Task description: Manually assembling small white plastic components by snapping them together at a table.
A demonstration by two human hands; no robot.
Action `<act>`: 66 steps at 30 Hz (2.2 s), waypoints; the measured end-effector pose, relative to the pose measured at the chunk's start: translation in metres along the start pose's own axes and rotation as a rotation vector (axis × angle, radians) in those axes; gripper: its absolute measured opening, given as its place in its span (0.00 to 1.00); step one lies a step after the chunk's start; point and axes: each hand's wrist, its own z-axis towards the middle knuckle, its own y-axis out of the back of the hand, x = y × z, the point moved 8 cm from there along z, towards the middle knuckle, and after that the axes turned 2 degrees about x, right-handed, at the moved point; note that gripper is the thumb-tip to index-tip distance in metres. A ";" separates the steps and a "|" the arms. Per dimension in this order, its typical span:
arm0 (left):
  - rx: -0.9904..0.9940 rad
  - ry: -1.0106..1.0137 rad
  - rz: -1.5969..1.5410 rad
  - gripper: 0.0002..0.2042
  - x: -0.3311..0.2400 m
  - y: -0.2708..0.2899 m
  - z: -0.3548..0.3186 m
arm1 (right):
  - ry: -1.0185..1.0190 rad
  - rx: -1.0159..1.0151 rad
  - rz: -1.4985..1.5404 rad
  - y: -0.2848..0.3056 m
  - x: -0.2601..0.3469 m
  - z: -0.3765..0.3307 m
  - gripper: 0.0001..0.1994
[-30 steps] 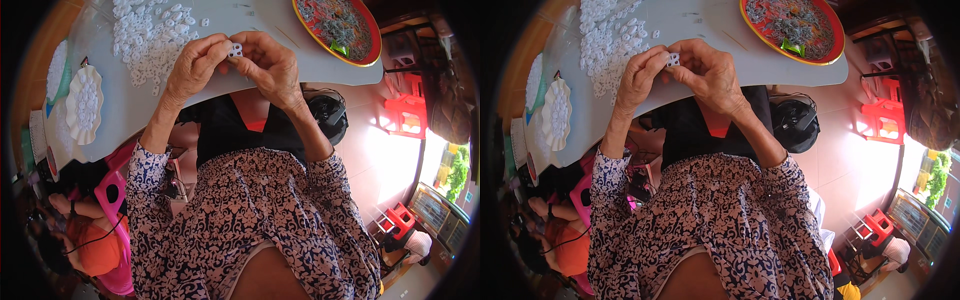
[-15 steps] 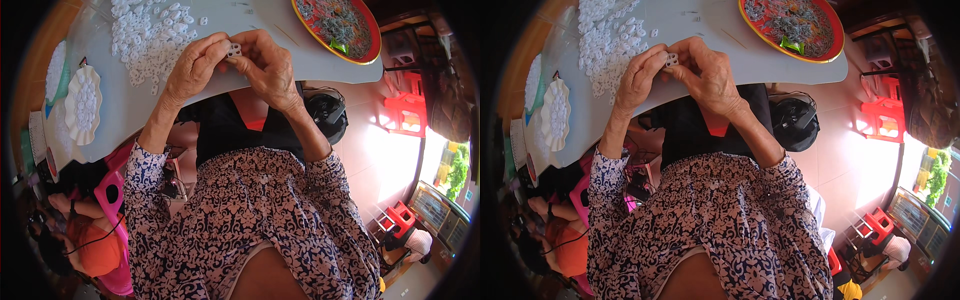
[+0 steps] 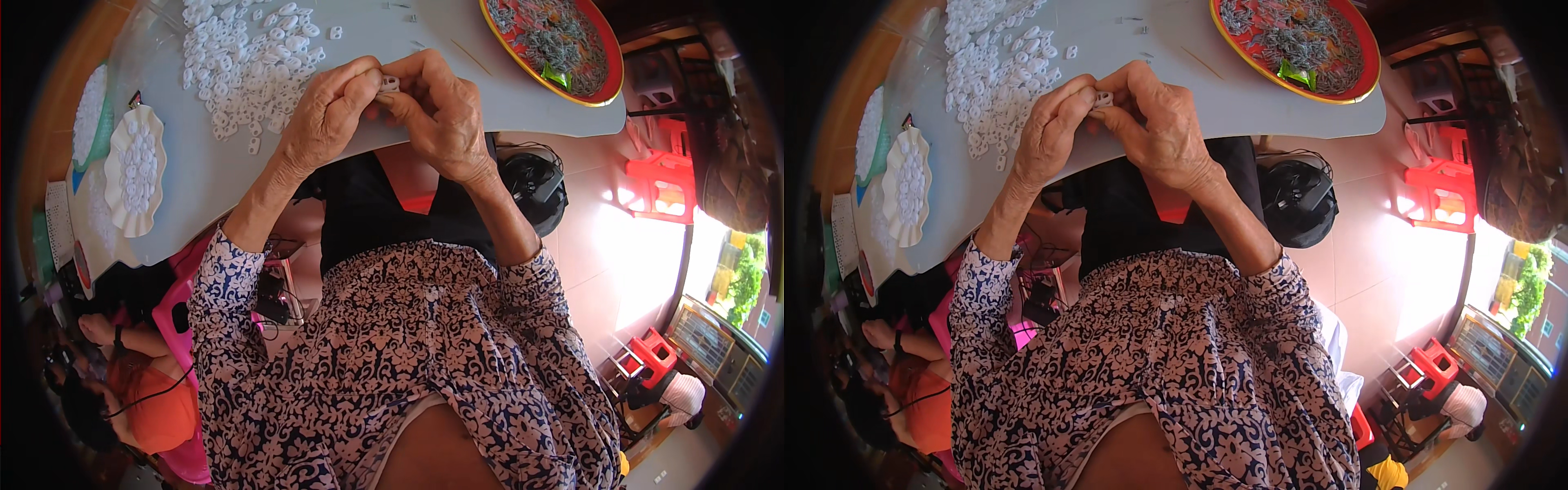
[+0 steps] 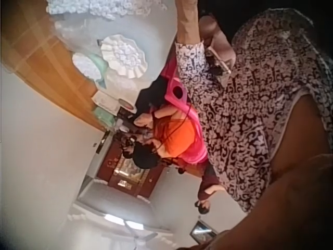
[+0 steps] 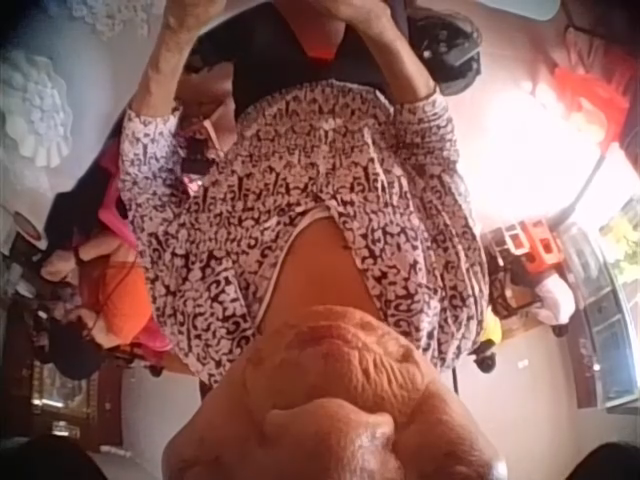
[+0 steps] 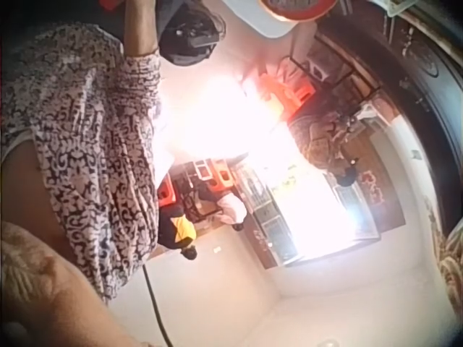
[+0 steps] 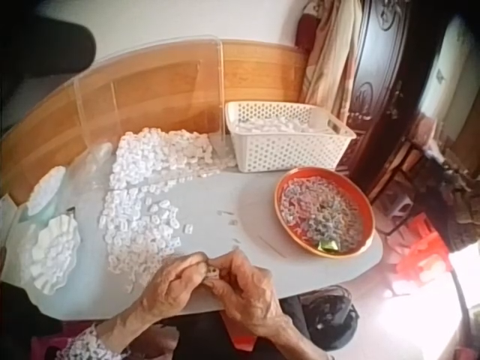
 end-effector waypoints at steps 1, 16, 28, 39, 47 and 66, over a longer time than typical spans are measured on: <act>0.003 0.008 0.008 0.14 0.002 -0.001 -0.001 | 0.005 -0.005 0.006 0.000 0.001 -0.001 0.08; -0.019 0.059 -0.039 0.16 0.006 0.003 -0.001 | -0.208 -0.003 0.360 0.001 -0.019 0.003 0.07; -0.015 -0.031 -0.029 0.10 -0.010 0.002 -0.002 | -0.232 -0.016 0.387 0.007 -0.016 0.009 0.07; -0.129 -0.006 -0.311 0.13 0.000 0.001 -0.008 | 0.339 -0.331 -0.895 0.168 0.036 0.189 0.07; -0.171 0.055 -0.370 0.15 0.012 0.005 -0.017 | 0.290 0.207 -0.649 0.042 -0.014 0.137 0.05; -0.160 0.069 -0.312 0.15 0.005 0.000 -0.018 | 0.404 0.570 -1.012 -0.014 -0.044 0.129 0.03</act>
